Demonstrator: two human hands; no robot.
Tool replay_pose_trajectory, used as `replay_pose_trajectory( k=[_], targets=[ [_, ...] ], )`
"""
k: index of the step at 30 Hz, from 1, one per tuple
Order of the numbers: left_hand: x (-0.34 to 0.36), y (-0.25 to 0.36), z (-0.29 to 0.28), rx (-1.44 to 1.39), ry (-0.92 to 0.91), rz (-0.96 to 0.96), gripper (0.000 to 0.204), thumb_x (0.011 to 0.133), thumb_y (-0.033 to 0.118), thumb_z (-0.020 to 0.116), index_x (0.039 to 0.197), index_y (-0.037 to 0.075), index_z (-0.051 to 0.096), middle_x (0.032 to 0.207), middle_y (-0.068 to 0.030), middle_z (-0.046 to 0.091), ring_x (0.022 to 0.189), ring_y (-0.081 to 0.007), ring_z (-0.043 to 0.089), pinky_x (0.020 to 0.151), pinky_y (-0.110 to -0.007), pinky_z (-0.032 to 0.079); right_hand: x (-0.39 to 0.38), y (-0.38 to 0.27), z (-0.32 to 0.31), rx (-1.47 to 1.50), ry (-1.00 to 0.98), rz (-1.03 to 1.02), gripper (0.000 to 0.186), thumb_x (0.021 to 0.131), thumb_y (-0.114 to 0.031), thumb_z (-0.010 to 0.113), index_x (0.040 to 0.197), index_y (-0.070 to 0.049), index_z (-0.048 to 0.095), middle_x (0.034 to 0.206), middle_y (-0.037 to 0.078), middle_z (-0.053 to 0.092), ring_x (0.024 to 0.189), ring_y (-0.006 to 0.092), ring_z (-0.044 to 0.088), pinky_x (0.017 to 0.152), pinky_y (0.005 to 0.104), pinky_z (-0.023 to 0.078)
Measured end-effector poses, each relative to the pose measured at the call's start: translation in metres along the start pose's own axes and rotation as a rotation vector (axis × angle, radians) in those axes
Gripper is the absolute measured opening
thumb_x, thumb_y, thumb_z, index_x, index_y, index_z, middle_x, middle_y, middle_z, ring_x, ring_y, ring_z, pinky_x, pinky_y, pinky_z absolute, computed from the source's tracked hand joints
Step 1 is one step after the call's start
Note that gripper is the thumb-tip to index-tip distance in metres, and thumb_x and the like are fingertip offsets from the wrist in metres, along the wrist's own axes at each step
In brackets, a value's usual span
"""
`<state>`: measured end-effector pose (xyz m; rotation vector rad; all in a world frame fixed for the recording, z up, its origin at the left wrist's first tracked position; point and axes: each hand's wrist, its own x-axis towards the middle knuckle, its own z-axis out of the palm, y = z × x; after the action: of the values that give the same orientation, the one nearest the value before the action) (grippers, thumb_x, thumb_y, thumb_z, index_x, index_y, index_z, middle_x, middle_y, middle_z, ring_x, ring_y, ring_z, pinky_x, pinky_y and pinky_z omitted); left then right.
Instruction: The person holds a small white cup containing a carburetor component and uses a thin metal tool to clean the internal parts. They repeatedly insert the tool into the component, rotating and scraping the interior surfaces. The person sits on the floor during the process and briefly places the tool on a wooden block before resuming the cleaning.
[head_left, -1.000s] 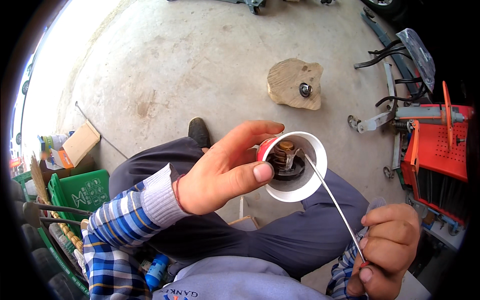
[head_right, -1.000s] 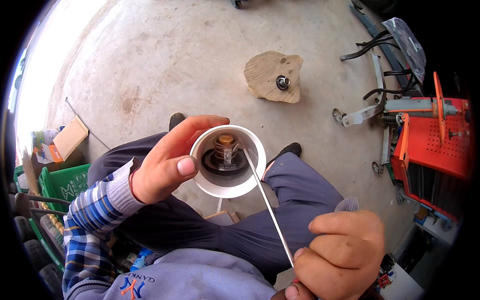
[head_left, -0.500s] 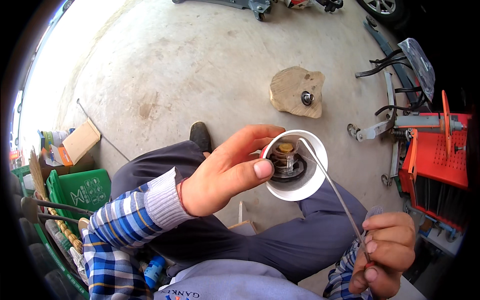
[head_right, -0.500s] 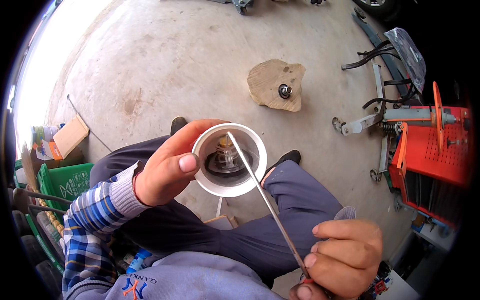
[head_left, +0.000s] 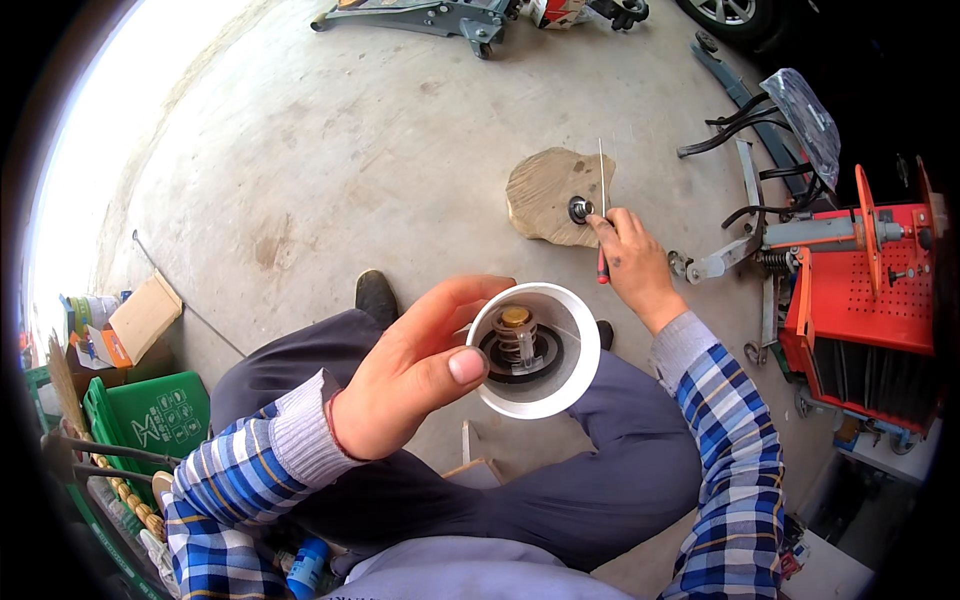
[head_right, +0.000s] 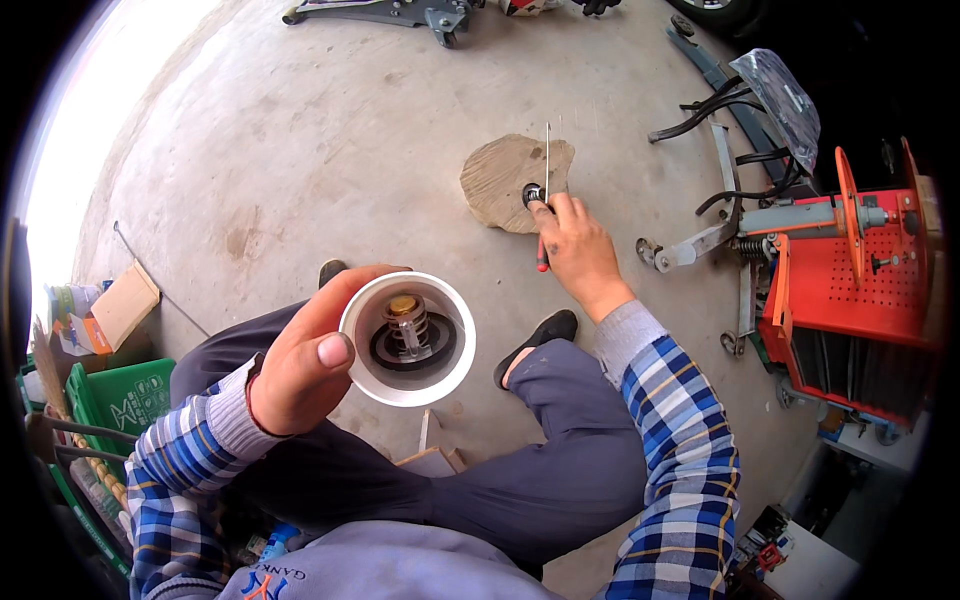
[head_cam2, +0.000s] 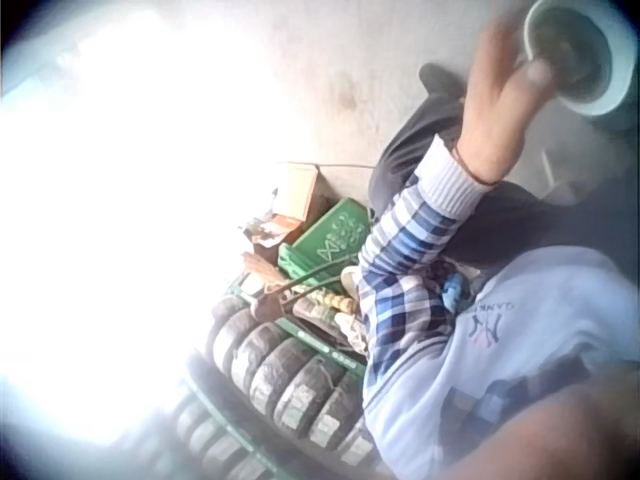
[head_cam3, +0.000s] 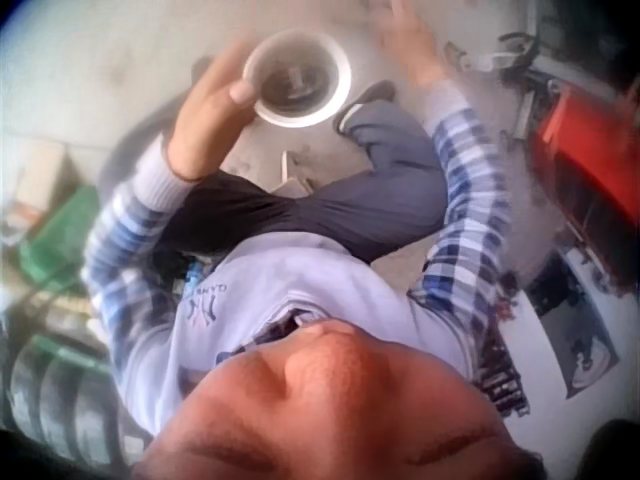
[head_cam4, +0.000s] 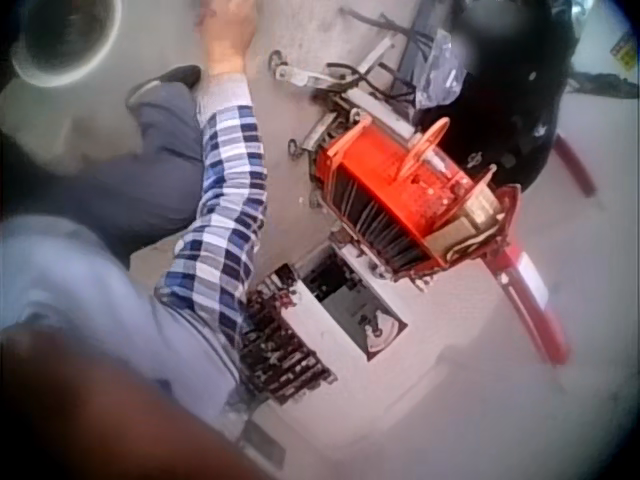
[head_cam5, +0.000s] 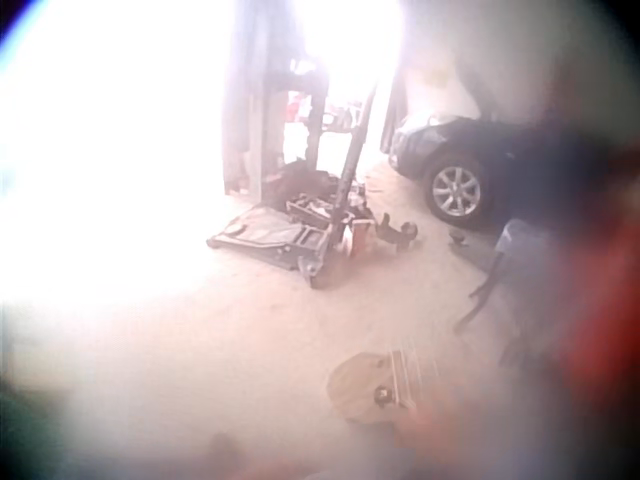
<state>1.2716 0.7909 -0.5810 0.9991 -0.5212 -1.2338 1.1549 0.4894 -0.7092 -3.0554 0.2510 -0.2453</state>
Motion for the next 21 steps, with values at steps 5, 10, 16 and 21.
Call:
replay_pose_trajectory(
  k=[5,10,16,21],
  targets=[
    [0.002,0.001,-0.004,-0.008,0.08,-0.012,0.076,0.093,0.046,0.06,0.143,-0.005,0.033,0.138,-0.0194,0.049,0.129,-0.0257,0.048,0.109,-0.039,0.036,0.034,-0.026,0.121,-0.225,-0.094,0.014,0.035,0.086,-0.018,0.058,0.12,-0.009,0.062,0.101,0.008,0.054,0.095,0.0239,0.057,0.076,0.0345,0.051],
    [-0.001,0.004,-0.008,-0.036,0.133,-0.008,0.082,0.09,0.048,0.062,0.144,-0.006,0.032,0.139,-0.0207,0.048,0.132,-0.0276,0.046,0.11,-0.04,0.035,0.062,-0.027,0.176,-0.382,-0.234,0.146,0.041,0.092,-0.025,0.056,0.13,-0.01,0.058,0.113,0.007,0.056,0.099,0.024,0.055,0.079,0.0371,0.049],
    [0.0,0.007,-0.014,-0.003,0.148,0.016,0.083,0.091,0.049,0.06,0.144,-0.006,0.031,0.14,-0.0214,0.047,0.131,-0.0276,0.047,0.11,-0.04,0.036,0.062,-0.025,0.164,-0.334,-0.268,0.213,0.043,0.091,-0.019,0.054,0.133,-0.013,0.058,0.11,0.01,0.056,0.1,0.0266,0.058,0.077,0.0357,0.054],
    [-0.006,0.013,-0.013,-0.006,0.14,0.009,0.082,0.09,0.048,0.062,0.145,-0.005,0.031,0.14,-0.021,0.047,0.131,-0.0276,0.047,0.11,-0.041,0.036,0.032,-0.012,0.068,-0.004,-0.28,0.167,0.029,0.089,-0.012,0.055,0.118,-0.006,0.061,0.11,0.015,0.057,0.099,0.0332,0.062,0.08,0.0448,0.055]
  ],
)
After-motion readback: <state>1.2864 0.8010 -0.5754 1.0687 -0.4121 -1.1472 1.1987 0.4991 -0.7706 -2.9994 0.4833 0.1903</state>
